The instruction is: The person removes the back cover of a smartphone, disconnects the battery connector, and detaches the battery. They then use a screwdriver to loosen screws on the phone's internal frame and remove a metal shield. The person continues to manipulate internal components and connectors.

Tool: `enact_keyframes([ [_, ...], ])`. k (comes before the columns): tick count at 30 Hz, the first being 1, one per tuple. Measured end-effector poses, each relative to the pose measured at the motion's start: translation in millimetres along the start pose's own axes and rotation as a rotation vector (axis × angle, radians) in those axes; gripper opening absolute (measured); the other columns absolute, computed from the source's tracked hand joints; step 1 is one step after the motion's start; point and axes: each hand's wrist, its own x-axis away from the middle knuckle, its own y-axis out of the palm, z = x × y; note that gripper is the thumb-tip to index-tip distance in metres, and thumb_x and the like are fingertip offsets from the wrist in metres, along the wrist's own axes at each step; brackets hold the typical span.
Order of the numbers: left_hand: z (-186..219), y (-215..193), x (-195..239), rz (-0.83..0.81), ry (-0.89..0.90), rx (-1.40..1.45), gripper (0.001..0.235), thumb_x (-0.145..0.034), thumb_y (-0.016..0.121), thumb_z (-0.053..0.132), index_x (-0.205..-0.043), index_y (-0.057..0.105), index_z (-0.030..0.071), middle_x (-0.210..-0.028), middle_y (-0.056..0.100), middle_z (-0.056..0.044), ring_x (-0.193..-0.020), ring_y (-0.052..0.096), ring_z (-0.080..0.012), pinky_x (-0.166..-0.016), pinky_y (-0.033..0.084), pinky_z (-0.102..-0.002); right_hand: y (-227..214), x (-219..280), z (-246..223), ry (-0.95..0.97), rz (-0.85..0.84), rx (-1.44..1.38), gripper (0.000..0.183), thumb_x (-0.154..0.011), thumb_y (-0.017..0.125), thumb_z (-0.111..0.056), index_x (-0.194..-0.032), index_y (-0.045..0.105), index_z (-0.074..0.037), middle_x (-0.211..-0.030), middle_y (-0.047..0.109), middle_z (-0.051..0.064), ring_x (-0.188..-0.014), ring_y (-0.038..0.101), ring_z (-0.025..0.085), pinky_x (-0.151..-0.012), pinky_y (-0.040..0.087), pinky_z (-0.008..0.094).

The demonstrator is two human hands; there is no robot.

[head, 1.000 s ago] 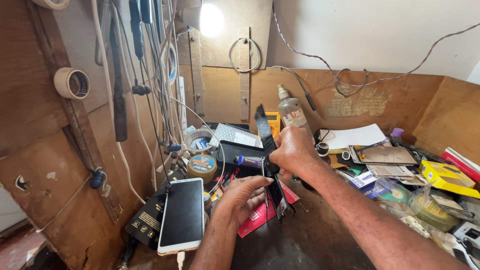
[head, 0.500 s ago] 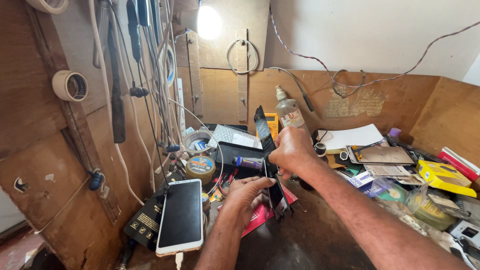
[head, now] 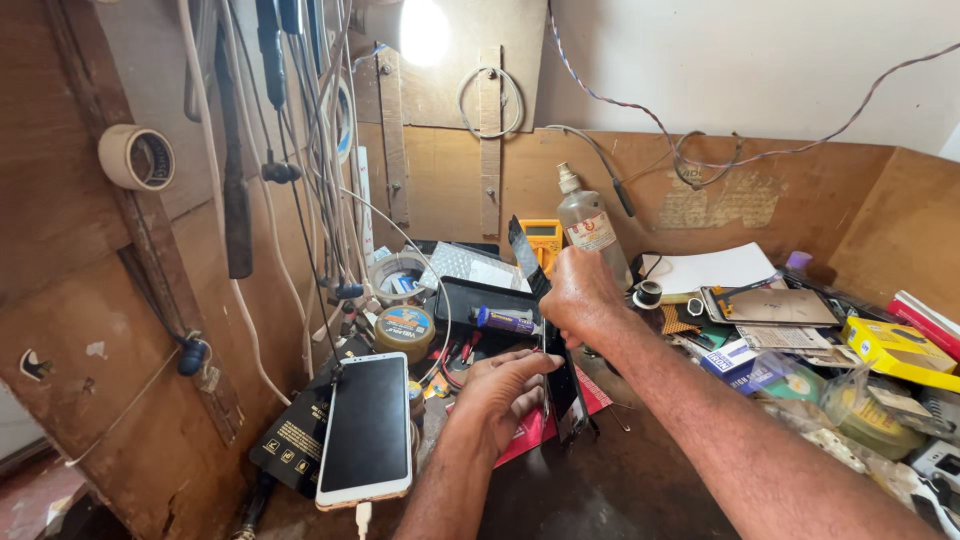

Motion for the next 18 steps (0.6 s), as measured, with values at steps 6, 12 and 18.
enact_keyframes([
  [6,-2.0,-0.6,-0.5,-0.016,0.005,-0.005,0.035,-0.073,0.085,0.004,-0.106,0.073,-0.001,-0.085,0.075,-0.005,-0.069,0.068,-0.0130,-0.063,0.054,-0.026,1.9,-1.5,-1.2,0.018,0.015,-0.033,0.004,-0.079,0.066,0.007,-0.081,0.067,0.011,-0.065,0.071,0.021,-0.052,0.074,0.027,-0.045,0.061,0.038],
  [12,0.8,0.2,2.6,-0.042,0.008,-0.008,0.036,-0.075,0.084,0.004,-0.108,0.072,-0.001,-0.087,0.075,-0.005,-0.070,0.068,-0.0124,-0.064,0.055,-0.026,9.9,-5.3,5.2,0.036,0.039,-0.088,0.002,-0.079,0.067,0.008,-0.079,0.065,0.010,-0.064,0.071,0.020,-0.051,0.073,0.026,-0.044,0.060,0.037],
  [18,0.6,2.0,4.5,-0.022,0.016,-0.010,0.033,-0.074,0.084,0.005,-0.105,0.074,0.000,-0.087,0.075,-0.005,-0.072,0.069,-0.0128,-0.065,0.055,-0.026,12.0,-7.2,11.3,0.036,0.052,-0.161,0.002,-0.080,0.066,0.008,-0.081,0.064,0.006,-0.063,0.070,0.018,-0.050,0.073,0.025,-0.043,0.057,0.037],
])
